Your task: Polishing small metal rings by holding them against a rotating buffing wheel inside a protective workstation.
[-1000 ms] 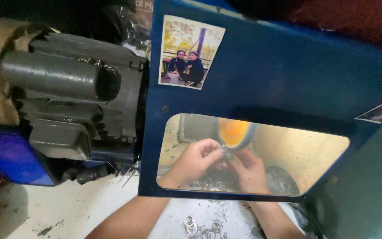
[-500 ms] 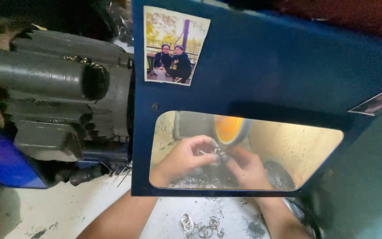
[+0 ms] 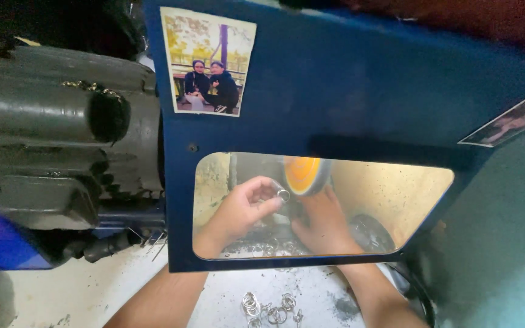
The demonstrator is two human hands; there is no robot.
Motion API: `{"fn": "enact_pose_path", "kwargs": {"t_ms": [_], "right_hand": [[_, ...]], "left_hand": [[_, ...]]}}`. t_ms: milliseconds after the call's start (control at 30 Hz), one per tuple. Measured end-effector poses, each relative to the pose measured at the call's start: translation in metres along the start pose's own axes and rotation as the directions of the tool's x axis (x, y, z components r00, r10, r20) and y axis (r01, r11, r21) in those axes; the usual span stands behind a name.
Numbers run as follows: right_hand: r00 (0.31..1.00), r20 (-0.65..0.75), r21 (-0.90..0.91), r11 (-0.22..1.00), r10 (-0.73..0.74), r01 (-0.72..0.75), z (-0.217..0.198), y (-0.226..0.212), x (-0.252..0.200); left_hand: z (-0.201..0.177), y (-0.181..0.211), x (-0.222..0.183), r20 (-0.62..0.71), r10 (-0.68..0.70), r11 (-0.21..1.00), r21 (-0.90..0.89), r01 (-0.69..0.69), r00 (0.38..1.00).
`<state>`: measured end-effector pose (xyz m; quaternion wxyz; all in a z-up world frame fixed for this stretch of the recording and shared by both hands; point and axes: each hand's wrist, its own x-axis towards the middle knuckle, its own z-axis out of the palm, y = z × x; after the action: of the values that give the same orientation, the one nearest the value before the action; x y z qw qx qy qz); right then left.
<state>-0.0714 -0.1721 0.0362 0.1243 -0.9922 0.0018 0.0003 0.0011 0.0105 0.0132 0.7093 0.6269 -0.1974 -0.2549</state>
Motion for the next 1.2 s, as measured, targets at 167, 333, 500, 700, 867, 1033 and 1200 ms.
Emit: {"fn": "enact_pose_path", "kwargs": {"t_ms": [167,333,500,700,867,1033,1200], "right_hand": [[0.988,-0.029,0.018,0.988,-0.151,0.152,-0.011,-0.001,-0.008],[0.990,-0.096,-0.027,0.995,-0.103,0.101,0.002,0.007,-0.008],[0.984,-0.175,0.217,0.974,-0.031,0.069,-0.004,0.011,-0.011],[0.985,-0.171,0.520,0.852,0.030,0.065,0.004,0.015,-0.018],[0.996,-0.075,0.542,0.841,0.041,0.006,0.004,0.015,-0.022],[0.994,-0.026,0.537,0.841,0.103,-0.073,0.013,0.017,-0.019],[0.988,0.052,0.563,0.813,0.144,-0.148,-0.006,0.001,-0.018]], "left_hand": [[-0.002,-0.007,0.004,-0.017,0.029,1.000,0.007,-0.029,0.999],[-0.002,-0.021,0.014,-0.032,0.056,0.997,0.050,-0.055,0.998],[0.000,-0.019,0.019,-0.123,-0.023,0.997,0.068,0.031,0.992],[0.000,-0.018,0.018,-0.178,-0.060,0.996,0.050,0.070,0.982],[0.000,-0.015,0.017,-0.174,-0.073,0.995,0.060,0.084,0.982],[0.001,-0.012,0.015,-0.178,-0.088,0.993,0.067,0.102,0.980],[0.001,-0.014,0.016,-0.169,-0.054,0.994,0.088,0.070,0.984]]}}
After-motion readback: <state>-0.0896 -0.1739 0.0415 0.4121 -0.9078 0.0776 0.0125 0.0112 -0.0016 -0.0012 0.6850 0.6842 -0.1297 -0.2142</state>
